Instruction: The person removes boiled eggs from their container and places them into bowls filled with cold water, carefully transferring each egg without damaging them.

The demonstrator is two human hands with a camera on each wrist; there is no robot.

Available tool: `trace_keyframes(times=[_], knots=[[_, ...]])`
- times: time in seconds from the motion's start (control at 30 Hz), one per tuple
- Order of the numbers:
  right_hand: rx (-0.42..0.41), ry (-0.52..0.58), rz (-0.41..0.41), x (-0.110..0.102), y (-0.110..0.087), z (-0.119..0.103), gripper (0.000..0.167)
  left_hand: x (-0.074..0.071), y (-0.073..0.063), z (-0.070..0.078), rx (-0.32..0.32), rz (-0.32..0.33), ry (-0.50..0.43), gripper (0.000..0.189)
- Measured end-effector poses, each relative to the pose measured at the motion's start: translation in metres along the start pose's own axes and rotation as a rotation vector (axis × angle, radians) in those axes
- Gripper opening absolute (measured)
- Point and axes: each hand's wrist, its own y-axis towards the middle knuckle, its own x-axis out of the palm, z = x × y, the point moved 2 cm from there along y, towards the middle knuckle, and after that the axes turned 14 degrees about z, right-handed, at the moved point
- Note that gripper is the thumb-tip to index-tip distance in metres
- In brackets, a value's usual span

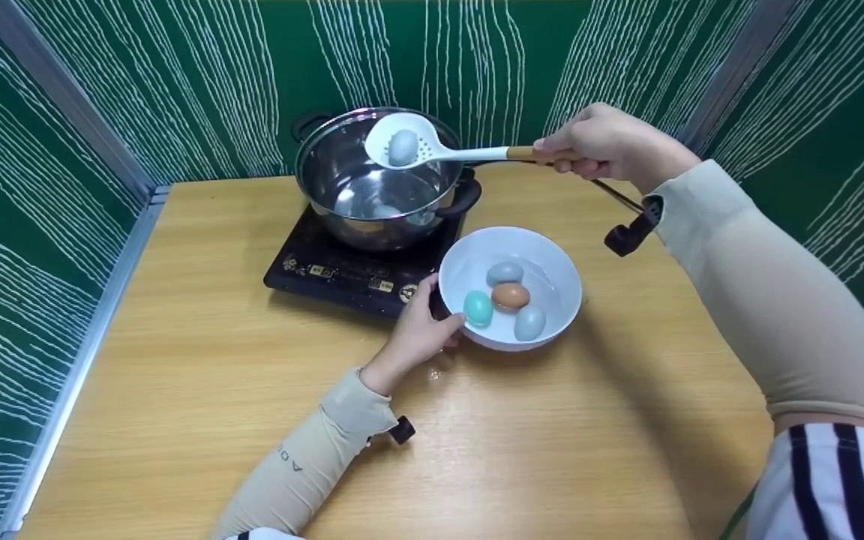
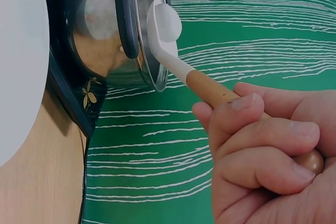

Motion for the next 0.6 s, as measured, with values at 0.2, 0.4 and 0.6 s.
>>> trace_keyframes(times=[0.2,0.4,0.6], knots=[[-0.005,-0.002,0.009,-0.010,-0.003,0.004,0.022,0.000,0.000,0.000,-0.006,-0.003,-0.008,0.079],[-0.009,-0.012,0.023,-0.020,-0.006,0.009,0.023,0.001,0.000,0.000,-0.020,-0.004,-0.005,0.078],[-0.016,-0.017,0.021,-0.030,-0.009,0.015,0.021,0.001,0.000,0.000,-0.028,0.001,-0.001,0.079]])
